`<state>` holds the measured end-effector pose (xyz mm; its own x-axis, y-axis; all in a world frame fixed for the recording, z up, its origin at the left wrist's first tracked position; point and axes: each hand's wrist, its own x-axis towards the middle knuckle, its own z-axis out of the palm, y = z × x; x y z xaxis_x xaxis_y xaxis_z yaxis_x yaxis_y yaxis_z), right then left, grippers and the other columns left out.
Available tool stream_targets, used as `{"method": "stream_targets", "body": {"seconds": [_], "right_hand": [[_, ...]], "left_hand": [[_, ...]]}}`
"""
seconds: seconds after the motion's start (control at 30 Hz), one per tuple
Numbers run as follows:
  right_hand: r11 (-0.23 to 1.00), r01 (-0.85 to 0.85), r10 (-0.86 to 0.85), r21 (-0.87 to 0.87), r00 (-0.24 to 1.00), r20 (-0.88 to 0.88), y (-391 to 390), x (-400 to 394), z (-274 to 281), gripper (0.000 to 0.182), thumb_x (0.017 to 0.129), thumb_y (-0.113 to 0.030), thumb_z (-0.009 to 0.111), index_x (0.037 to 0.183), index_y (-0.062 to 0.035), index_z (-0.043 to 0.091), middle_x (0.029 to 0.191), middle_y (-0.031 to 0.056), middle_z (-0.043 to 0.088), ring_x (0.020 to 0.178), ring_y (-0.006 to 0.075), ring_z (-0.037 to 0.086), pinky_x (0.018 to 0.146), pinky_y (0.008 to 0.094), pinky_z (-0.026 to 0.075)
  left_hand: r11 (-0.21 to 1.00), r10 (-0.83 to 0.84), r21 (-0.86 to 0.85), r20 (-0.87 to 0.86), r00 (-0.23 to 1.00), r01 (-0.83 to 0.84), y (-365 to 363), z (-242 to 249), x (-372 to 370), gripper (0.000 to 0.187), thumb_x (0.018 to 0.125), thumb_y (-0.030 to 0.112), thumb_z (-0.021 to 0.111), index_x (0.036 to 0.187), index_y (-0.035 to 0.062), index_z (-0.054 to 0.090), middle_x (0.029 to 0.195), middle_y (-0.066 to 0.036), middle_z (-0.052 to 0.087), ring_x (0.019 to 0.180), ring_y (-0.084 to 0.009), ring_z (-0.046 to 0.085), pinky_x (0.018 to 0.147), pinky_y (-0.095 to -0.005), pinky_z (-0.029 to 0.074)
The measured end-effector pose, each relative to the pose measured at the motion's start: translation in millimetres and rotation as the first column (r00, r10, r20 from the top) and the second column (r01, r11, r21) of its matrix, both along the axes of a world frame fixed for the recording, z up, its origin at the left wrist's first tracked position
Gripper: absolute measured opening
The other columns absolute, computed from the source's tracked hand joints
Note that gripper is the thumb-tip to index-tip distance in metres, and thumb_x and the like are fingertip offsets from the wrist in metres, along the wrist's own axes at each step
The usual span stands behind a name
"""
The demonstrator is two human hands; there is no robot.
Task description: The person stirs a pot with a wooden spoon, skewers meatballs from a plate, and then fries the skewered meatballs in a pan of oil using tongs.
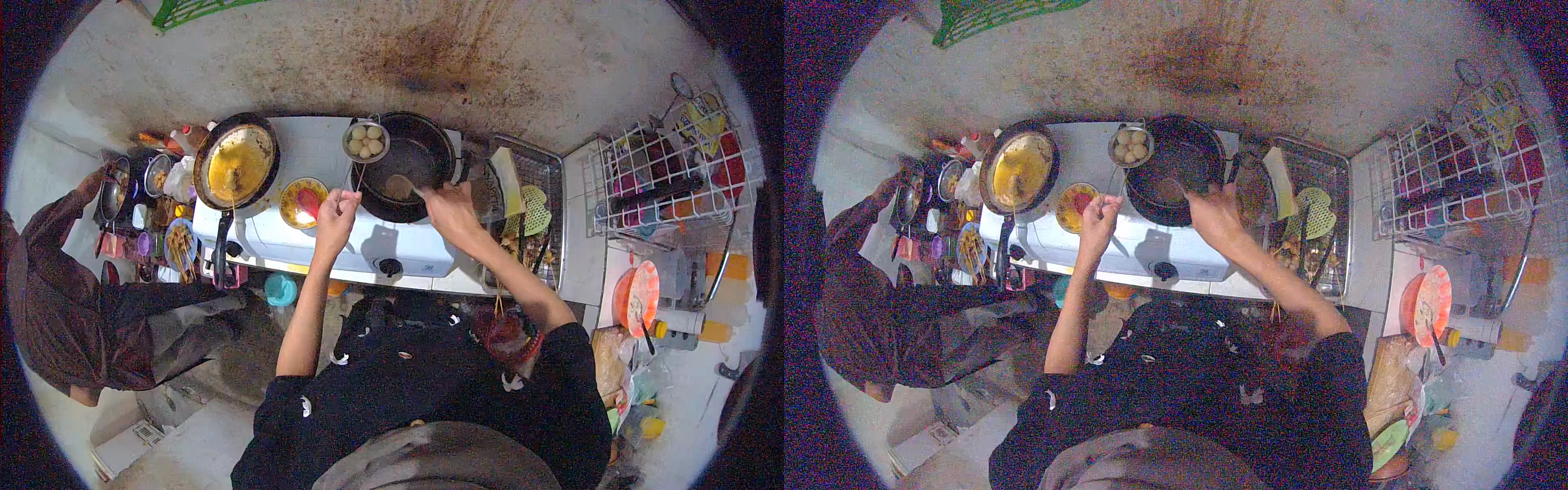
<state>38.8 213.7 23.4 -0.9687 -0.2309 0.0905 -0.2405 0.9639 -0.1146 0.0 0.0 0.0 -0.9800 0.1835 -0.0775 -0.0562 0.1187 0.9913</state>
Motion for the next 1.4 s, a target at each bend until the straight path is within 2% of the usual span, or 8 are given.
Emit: {"method": "stream_targets", "body": {"seconds": [0.07,0.6,0.67,0.9,1.1,1.2,1.3,1.4], "right_hand": [[0.998,-0.016,0.008,-0.066,0.991,-0.132,-5.2,0.4,-6.9,0.021,0.078,-0.010,0.043,0.092,-0.0040,0.058,0.067,0.0179,0.057,0.075,0.0312,0.054,0.065,0.0459,0.035],[0.987,0.000,0.005,-0.158,1.000,0.028,7.7,0.9,13.9,0.023,0.083,-0.015,0.042,0.100,-0.0072,0.056,0.076,0.0177,0.058,0.077,0.0318,0.055,0.076,0.0484,0.033],[0.996,-0.011,0.024,-0.085,0.989,0.149,12.1,1.4,27.4,0.024,0.083,-0.015,0.043,0.101,-0.0061,0.056,0.078,0.0177,0.058,0.078,0.0311,0.055,0.076,0.0476,0.032],[0.981,-0.077,0.093,-0.177,0.992,0.082,25.2,12.7,41.4,0.024,0.081,-0.013,0.044,0.100,-0.0057,0.057,0.075,0.0166,0.058,0.077,0.0302,0.054,0.072,0.0441,0.030],[0.991,-0.035,0.054,-0.132,0.988,0.144,31.0,21.3,44.3,0.023,0.079,-0.012,0.041,0.094,-0.0067,0.058,0.080,0.0155,0.060,0.079,0.0305,0.057,0.067,0.0470,0.030],[0.839,0.283,-0.095,-0.464,0.917,0.388,55.2,4.1,43.0,0.029,0.081,-0.013,0.038,0.102,-0.0072,0.057,0.094,0.0150,0.059,0.092,0.0313,0.054,0.081,0.0416,0.039],[0.790,0.358,-0.186,-0.498,0.914,0.362,76.1,-5.6,46.2,0.031,0.082,-0.017,0.037,0.105,-0.0092,0.056,0.100,0.0169,0.057,0.094,0.0316,0.054,0.080,0.0326,0.042],[0.827,0.297,-0.182,-0.478,0.945,0.271,92.0,-16.7,58.1,0.030,0.083,-0.021,0.041,0.107,-0.0107,0.055,0.103,0.0165,0.056,0.096,0.0314,0.053,0.087,0.0367,0.038]], "left_hand": [[0.999,0.007,0.032,-0.009,1.000,-0.006,-0.4,5.5,0.6,0.017,0.083,0.017,0.054,0.075,0.0038,0.048,0.051,0.007,0.040,0.047,-0.0012,0.030,0.042,-0.0197,0.023],[0.997,0.013,0.074,0.041,0.999,-0.016,3.3,0.3,-0.4,0.016,0.083,0.017,0.053,0.078,0.0029,0.049,0.051,0.008,0.039,0.046,-0.0008,0.030,0.041,-0.0195,0.021],[0.998,0.017,-0.057,-0.067,0.998,-0.020,3.4,-1.2,-0.2,0.017,0.083,0.018,0.053,0.079,0.0024,0.049,0.050,0.007,0.039,0.046,-0.0009,0.030,0.041,-0.0201,0.021],[0.999,-0.004,-0.052,-0.042,0.999,0.002,4.9,2.0,-1.4,0.018,0.083,0.018,0.053,0.078,0.0018,0.049,0.050,0.007,0.039,0.047,-0.0024,0.030,0.042,-0.0210,0.023],[1.000,0.006,0.024,-0.028,1.000,-0.005,5.2,-2.1,-3.7,0.018,0.083,0.018,0.054,0.077,0.0016,0.050,0.052,0.006,0.039,0.048,-0.0023,0.030,0.044,-0.0202,0.024],[1.000,-0.010,0.009,-0.038,0.999,0.010,7.6,-6.6,-4.4,0.017,0.083,0.017,0.054,0.077,0.0014,0.050,0.051,0.006,0.039,0.048,-0.0024,0.031,0.043,-0.0203,0.024],[1.000,-0.007,-0.013,-0.052,0.999,0.007,10.0,-11.5,-3.6,0.017,0.082,0.017,0.054,0.077,0.0014,0.051,0.051,0.006,0.039,0.048,-0.0026,0.031,0.043,-0.0210,0.024],[0.998,-0.044,-0.055,-0.029,0.999,0.042,11.2,-22.0,-2.8,0.018,0.082,0.018,0.055,0.077,0.0009,0.052,0.050,0.005,0.041,0.047,-0.0029,0.032,0.043,-0.0213,0.026]]}}
